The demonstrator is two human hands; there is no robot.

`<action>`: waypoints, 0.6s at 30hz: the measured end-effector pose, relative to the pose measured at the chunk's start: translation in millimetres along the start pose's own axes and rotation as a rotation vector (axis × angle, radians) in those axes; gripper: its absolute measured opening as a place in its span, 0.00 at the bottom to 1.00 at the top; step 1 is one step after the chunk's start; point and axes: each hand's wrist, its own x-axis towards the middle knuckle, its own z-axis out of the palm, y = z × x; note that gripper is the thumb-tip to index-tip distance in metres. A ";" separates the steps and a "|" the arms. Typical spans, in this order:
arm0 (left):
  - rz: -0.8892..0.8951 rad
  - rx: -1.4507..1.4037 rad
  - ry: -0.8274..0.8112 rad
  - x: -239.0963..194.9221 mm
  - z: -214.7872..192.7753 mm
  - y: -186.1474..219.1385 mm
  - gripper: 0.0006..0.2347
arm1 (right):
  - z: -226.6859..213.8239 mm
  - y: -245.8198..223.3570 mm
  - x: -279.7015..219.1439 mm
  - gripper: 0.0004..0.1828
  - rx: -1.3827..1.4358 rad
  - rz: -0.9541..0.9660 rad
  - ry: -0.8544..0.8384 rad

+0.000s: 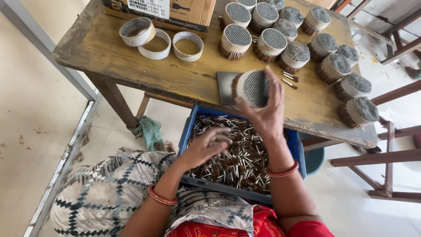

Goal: The person stuffs tufts of brown bristles into round brush bases, pressing and spreading them to fill the base. They pull bristle tufts one at a time from a blue bin, work them into the base by hand, and set finished brushes on the table with completed ones.

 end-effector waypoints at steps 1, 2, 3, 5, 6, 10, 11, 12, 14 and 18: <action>-0.160 0.175 -0.072 3.4 4.8 -8.9 0.34 | -9.8 7.3 13.0 0.55 -0.084 0.084 0.024; -0.159 0.172 -0.071 4.5 9.1 -19.6 0.34 | -15.2 11.0 25.0 0.55 -0.086 0.083 0.021; -0.174 0.201 -0.162 5.2 14.4 -31.2 0.33 | -20.8 15.0 36.3 0.54 -0.184 0.108 -0.020; -0.184 0.228 -0.245 6.0 21.4 -48.9 0.32 | -22.9 25.7 57.4 0.53 -0.280 0.125 -0.064; -0.165 0.276 -0.296 6.2 23.2 -54.7 0.31 | -19.6 32.5 67.5 0.52 -0.260 0.160 -0.101; -0.189 0.471 -0.376 7.0 22.6 -63.1 0.30 | 1.2 72.9 92.3 0.44 -0.121 0.095 -0.112; -0.191 0.473 -0.369 6.5 22.6 -64.4 0.30 | 9.4 82.6 95.2 0.44 -0.115 0.091 -0.114; -0.178 0.455 -0.371 5.9 22.2 -66.0 0.31 | 18.1 92.3 98.1 0.38 -0.090 0.119 -0.133; -0.168 0.432 -0.371 3.9 23.9 -69.9 0.31 | 29.2 99.6 99.4 0.32 -0.065 0.150 -0.157; -0.209 0.511 -0.376 7.9 23.1 -74.1 0.32 | 49.0 57.9 111.9 0.25 -0.428 -0.175 -0.030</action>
